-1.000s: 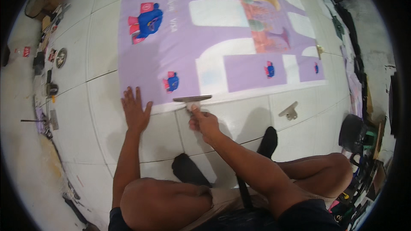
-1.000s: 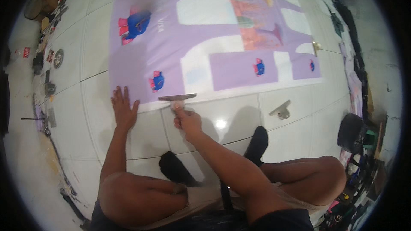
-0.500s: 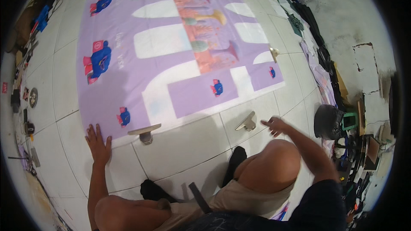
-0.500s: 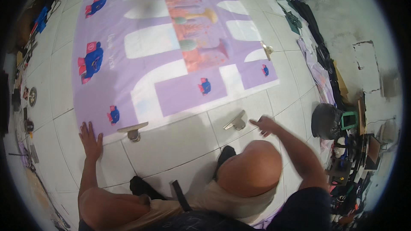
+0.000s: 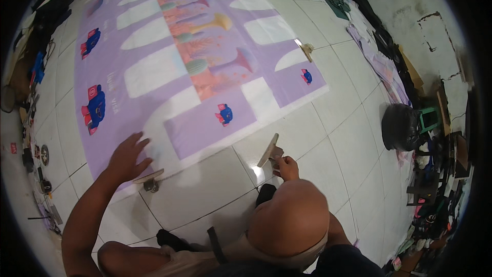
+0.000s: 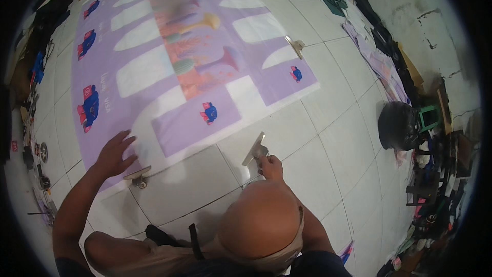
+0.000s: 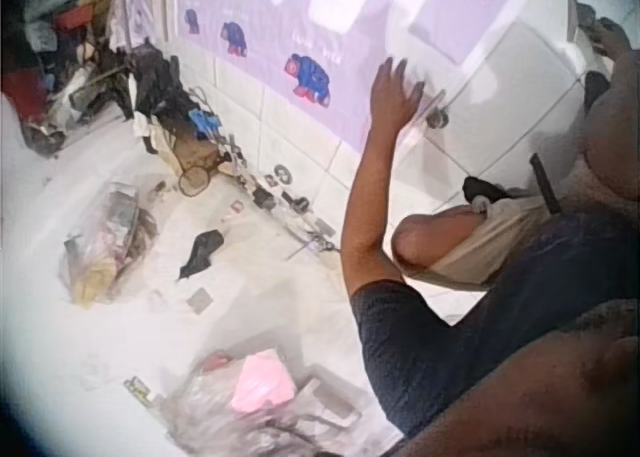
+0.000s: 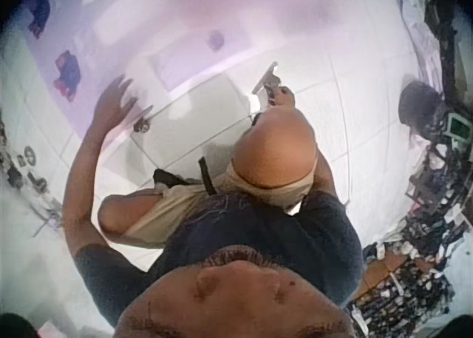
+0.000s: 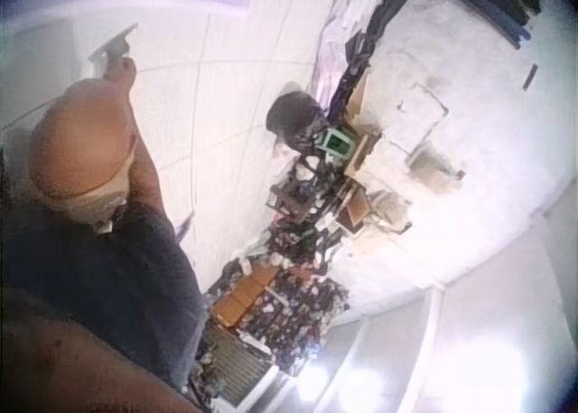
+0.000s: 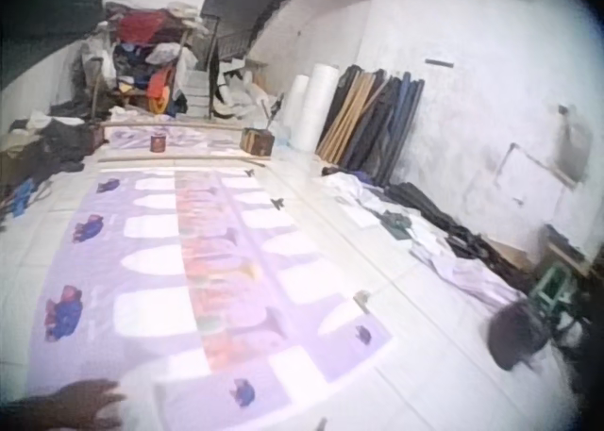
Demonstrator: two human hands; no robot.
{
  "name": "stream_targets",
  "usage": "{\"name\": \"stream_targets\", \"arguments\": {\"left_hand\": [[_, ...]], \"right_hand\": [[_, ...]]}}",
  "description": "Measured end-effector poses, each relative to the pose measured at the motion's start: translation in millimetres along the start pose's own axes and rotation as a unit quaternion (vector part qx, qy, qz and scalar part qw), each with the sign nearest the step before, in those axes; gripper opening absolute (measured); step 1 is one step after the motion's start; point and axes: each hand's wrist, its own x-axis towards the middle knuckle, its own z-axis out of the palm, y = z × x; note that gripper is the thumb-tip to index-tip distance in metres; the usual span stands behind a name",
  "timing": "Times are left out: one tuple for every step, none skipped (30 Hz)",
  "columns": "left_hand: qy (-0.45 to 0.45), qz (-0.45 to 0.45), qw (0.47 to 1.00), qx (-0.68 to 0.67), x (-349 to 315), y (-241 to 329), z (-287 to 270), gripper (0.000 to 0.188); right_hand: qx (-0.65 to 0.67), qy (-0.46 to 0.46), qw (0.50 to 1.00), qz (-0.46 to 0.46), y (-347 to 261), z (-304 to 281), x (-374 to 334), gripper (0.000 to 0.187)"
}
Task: The person spreads a large piece of printed fabric on the floor, secures it with clips, and uses a handheld iron to smooth the edges while working on their lap and the floor.
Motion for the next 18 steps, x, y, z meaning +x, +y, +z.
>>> {"name": "stream_targets", "arguments": {"left_hand": [[-0.023,0.026,0.999,-0.006,28.4,21.0,4.1,0.065],[-0.021,0.059,0.998,-0.013,53.6,39.0,12.0,0.064],[-0.018,0.092,0.995,-0.018,77.2,56.8,22.0,0.064],[-0.005,0.1,0.995,-0.01,99.0,74.8,35.4,0.064],[0.008,0.106,0.994,-0.002,119.2,92.3,49.4,0.064],[0.011,0.101,0.995,-0.014,139.6,112.4,61.6,0.065],[0.014,0.098,0.995,-0.027,158.1,131.9,74.8,0.066],[0.032,0.105,0.994,-0.027,171.9,148.4,89.0,0.066],[0.048,0.11,0.992,-0.025,181.7,162.4,102.2,0.065],[0.064,0.115,0.991,-0.024,188.6,171.6,112.5,0.065],[0.065,0.109,0.992,-0.019,195.0,180.4,123.0,0.065],[0.066,0.103,0.992,-0.014,199.9,187.1,132.2,0.065],[0.066,0.097,0.993,-0.008,203.0,191.8,140.1,0.065],[0.058,0.091,0.994,-0.009,204.6,195.5,144.6,0.065],[0.049,0.084,0.995,-0.01,205.2,198.4,148.2,0.064],[0.04,0.078,0.996,-0.01,204.8,200.5,151.0,0.064],[0.034,0.066,0.997,0.003,204.2,202.1,152.1,0.063],[0.028,0.055,0.998,0.016,202.5,203.1,152.3,0.062]], "right_hand": [[0.012,0.016,1.0,-0.014,-3.0,-6.2,-3.5,0.039],[0.025,0.027,0.999,-0.025,-6.2,-7.2,-11.7,0.039],[0.039,0.037,0.998,-0.038,-10.0,-8.1,-17.7,0.04],[0.054,0.021,0.997,-0.04,-11.8,-8.9,-18.7,0.044],[0.069,0.005,0.997,-0.042,-11.8,-9.4,-18.4,0.048],[0.081,-0.006,0.996,-0.042,-11.4,-12.4,-18.0,0.052],[0.077,-0.02,0.996,-0.03,-13.8,-16.4,-17.1,0.054],[0.073,-0.036,0.997,-0.018,-17.5,-19.8,-15.1,0.056],[0.07,-0.053,0.996,-0.005,-18.5,-21.1,-12.8,0.058],[0.069,-0.051,0.996,-0.006,-16.1,-20.5,-9.8,0.06],[0.057,-0.057,0.997,-0.021,-13.9,-23.0,-7.5,0.06],[0.046,-0.064,0.996,-0.036,-12.3,-24.7,-5.7,0.059],[0.035,-0.071,0.996,-0.051,-9.5,-26.7,-2.6,0.059],[-0.005,-0.075,0.995,-0.058,-8.4,-28.1,0.9,0.056],[-0.005,-0.082,0.995,-0.058,-7.4,-29.4,3.1,0.055],[-0.005,-0.088,0.994,-0.059,-6.4,-31.3,3.3,0.055],[-0.005,-0.093,0.994,-0.061,-11.1,-32.1,1.2,0.055],[-0.001,-0.089,0.995,-0.055,-13.4,-31.3,-0.3,0.055]]}}
